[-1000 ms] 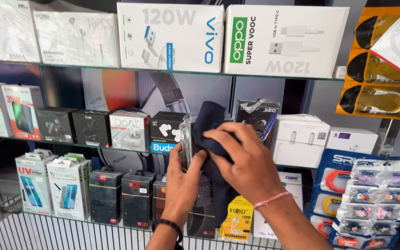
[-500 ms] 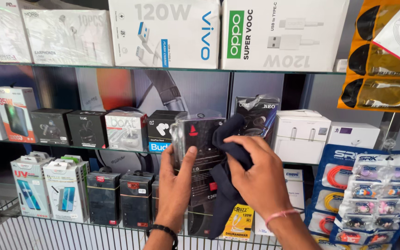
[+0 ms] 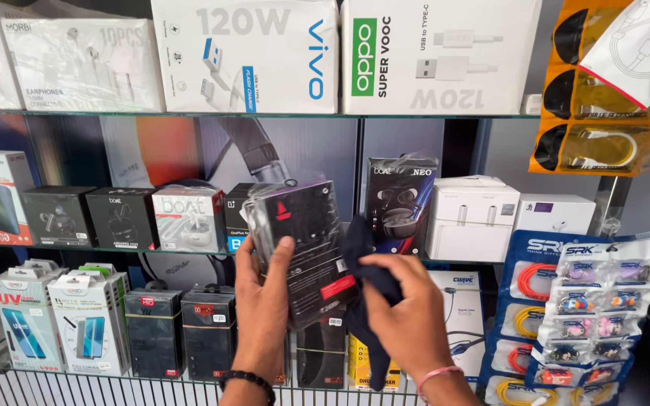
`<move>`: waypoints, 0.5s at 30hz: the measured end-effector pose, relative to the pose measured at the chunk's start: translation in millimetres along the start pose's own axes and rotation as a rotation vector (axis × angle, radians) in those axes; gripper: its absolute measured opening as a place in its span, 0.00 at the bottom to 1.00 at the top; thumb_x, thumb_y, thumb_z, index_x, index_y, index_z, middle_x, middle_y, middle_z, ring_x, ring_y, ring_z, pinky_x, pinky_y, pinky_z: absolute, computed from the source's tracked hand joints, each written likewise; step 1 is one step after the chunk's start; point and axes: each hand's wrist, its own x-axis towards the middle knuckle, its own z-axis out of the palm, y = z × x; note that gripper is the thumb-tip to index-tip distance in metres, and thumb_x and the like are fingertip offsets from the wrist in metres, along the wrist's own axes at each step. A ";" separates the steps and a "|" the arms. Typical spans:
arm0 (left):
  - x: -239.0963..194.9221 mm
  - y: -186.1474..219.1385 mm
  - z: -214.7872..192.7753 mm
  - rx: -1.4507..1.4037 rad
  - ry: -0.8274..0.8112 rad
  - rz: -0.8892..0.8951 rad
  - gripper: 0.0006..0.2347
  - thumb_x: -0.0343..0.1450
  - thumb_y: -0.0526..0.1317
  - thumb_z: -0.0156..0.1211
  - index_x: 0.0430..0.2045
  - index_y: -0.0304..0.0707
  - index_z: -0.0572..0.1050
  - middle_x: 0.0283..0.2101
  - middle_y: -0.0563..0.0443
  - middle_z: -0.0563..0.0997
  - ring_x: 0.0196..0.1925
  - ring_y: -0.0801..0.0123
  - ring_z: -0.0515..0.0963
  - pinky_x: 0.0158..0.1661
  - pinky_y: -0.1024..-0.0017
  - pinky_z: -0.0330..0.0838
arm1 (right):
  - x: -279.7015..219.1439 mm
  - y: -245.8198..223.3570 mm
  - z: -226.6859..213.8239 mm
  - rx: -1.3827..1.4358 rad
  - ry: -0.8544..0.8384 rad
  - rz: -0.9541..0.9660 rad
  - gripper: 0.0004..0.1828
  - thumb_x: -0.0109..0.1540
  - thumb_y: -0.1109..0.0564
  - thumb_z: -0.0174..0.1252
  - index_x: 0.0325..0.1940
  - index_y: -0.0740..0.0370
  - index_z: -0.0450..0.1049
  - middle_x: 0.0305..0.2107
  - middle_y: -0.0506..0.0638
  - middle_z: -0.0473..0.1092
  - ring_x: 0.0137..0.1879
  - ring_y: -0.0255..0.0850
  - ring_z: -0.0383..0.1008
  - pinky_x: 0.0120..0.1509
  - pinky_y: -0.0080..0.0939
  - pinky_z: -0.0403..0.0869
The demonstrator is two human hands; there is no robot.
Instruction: The person wipes the surfaces of several boxed electronic products on a glass shelf using a dark cloth. They handle multiple boxes one at a time, turning them over to wipe different sides, then place them back on the shelf.
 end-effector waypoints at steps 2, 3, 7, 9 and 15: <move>0.7 3.5 -4.3 -0.142 -0.037 -0.063 0.25 0.69 0.50 0.56 0.61 0.45 0.67 0.46 0.52 0.81 0.44 0.70 0.83 0.41 0.67 0.79 | 8.3 8.3 -2.8 0.294 -0.008 0.374 0.14 0.59 0.64 0.63 0.48 0.60 0.80 0.36 0.50 0.77 0.40 0.37 0.77 0.44 0.37 0.74; 1.6 3.3 -7.1 -0.215 -0.053 -0.095 0.24 0.69 0.51 0.55 0.60 0.45 0.68 0.47 0.55 0.81 0.45 0.71 0.83 0.41 0.66 0.80 | 11.5 8.4 -4.7 0.440 -0.016 0.560 0.13 0.61 0.63 0.63 0.50 0.60 0.80 0.36 0.51 0.77 0.40 0.36 0.74 0.44 0.36 0.72; 6.3 -8.0 -18.0 -0.322 -0.203 -0.278 0.23 0.71 0.53 0.53 0.54 0.35 0.74 0.47 0.47 0.84 0.47 0.65 0.84 0.48 0.67 0.77 | 14.4 -11.9 -8.6 0.954 -0.021 0.786 0.15 0.61 0.60 0.57 0.52 0.58 0.77 0.37 0.46 0.76 0.39 0.33 0.76 0.43 0.35 0.74; 8.3 -15.1 -19.6 -0.304 -0.243 -0.361 0.23 0.69 0.54 0.52 0.52 0.38 0.75 0.47 0.48 0.85 0.47 0.66 0.84 0.49 0.68 0.77 | 15.8 -25.2 -8.7 0.848 0.010 0.778 0.14 0.62 0.56 0.59 0.53 0.55 0.76 0.35 0.43 0.75 0.36 0.32 0.73 0.39 0.36 0.72; 8.6 -29.9 -24.7 -0.228 -0.319 -0.481 0.24 0.70 0.54 0.54 0.53 0.37 0.76 0.48 0.50 0.85 0.48 0.69 0.84 0.50 0.68 0.77 | 9.3 -33.2 -3.5 0.442 -0.046 0.174 0.15 0.64 0.54 0.59 0.54 0.59 0.77 0.35 0.42 0.73 0.38 0.24 0.69 0.41 0.27 0.70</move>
